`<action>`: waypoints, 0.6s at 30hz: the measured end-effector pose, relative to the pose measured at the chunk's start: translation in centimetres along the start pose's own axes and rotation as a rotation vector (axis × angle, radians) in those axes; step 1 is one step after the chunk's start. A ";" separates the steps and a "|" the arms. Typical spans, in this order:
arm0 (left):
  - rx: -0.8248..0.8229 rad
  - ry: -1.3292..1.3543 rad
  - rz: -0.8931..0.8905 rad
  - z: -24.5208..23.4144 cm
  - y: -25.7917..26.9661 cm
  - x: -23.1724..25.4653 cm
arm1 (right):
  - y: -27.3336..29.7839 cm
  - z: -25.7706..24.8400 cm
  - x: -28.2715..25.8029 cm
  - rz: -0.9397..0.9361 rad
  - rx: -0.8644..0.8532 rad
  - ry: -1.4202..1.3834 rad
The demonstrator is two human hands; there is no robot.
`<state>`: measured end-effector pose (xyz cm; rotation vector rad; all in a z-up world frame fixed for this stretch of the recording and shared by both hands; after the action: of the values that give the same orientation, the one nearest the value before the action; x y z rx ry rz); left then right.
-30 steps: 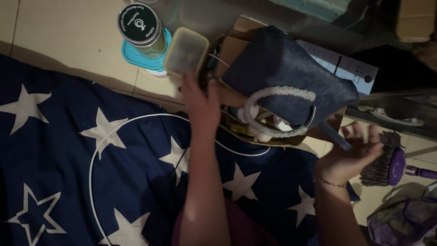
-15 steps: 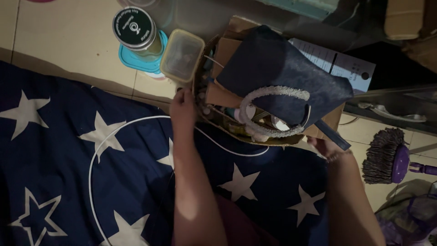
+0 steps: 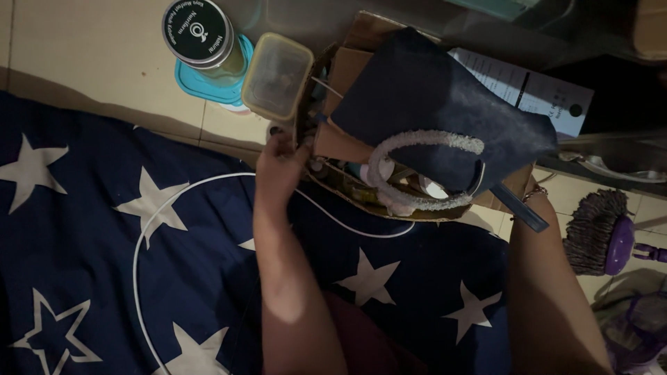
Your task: Cleaning a cluttered room by organizing items, vacuuming the floor, and mopping.
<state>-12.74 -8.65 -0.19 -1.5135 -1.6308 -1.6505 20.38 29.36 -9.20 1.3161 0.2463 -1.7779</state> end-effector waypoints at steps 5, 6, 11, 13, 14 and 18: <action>0.159 -0.226 0.120 1.2 0.0 -0.7 | 0.8 1.7 0.0 -0.021 -0.037 0.121; 0.253 -0.388 0.152 1.6 0.0 -0.4 | 0.8 2.3 -0.3 -0.030 -0.047 0.145; 0.220 -0.527 0.184 1.2 0.6 1.0 | 1.9 4.2 -1.2 -0.060 -0.078 0.266; 0.208 -0.495 0.196 0.8 0.4 1.2 | 2.4 4.7 -1.3 -0.073 -0.088 0.309; 0.210 -0.496 0.210 0.7 0.0 0.7 | 2.6 4.9 -1.5 -0.080 -0.093 0.330; 0.273 -0.417 0.368 -0.2 -0.8 -0.1 | 2.7 4.0 -1.0 -0.112 -0.106 0.415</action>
<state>-13.42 -8.62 -0.63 -1.9524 -1.5642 -0.9227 19.69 25.82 -5.80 1.6097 0.6452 -1.5418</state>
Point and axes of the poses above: each hand's wrist, its own y-axis away from the middle knuckle, its own z-axis out of the palm, x = y × z, the point moved 1 cm from there along -y, towards the middle knuckle, and after that the axes turned 2 degrees about -z, right-handed, at the moved point
